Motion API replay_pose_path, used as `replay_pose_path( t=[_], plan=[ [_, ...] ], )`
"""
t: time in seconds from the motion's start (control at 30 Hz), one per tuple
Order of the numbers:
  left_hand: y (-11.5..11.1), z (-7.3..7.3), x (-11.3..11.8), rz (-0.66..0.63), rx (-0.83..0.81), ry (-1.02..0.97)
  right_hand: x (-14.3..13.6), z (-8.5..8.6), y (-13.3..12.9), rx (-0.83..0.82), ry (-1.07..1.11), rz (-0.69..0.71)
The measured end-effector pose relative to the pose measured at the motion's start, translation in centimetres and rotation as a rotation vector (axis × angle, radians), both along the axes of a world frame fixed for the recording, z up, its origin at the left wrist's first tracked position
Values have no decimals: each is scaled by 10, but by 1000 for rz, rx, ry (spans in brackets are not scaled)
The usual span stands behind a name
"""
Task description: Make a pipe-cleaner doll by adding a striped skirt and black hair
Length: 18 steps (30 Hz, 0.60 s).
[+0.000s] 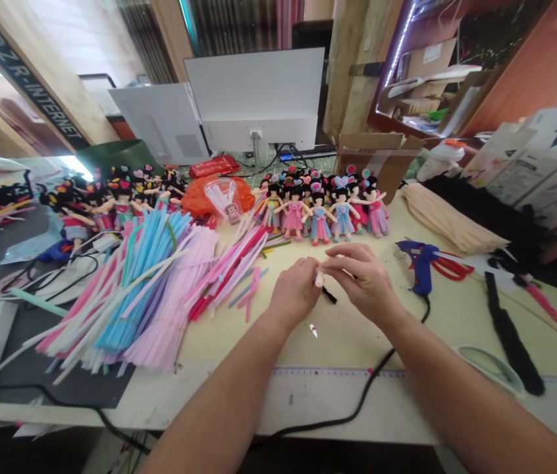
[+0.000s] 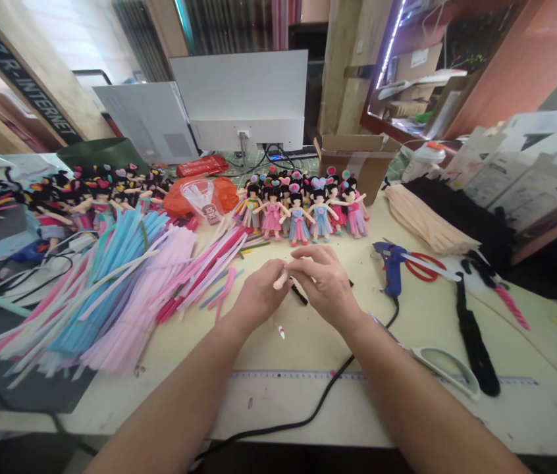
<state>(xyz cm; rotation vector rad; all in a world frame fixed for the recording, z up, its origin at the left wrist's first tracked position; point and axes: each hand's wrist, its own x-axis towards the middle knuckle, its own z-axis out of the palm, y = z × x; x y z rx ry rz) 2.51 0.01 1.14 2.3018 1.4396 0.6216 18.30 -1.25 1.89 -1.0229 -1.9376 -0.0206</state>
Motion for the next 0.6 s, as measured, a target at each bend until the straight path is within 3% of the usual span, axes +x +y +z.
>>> replay_pose_path(
  t=[0.23,0.37,0.47,0.6],
  plan=[
    [-4,6,-3,16,71,161,-1,-7,3,-121,52,22],
    [-2,3,-6,22,36,45,-5,-2,9,-286,285,-8],
    [3,-1,-6,70,-54,-207,-8,19,26,-415,608,-44],
    [8,-2,-2,65,-312,-660,-1,67,79,-430,895,-49]
  ],
)
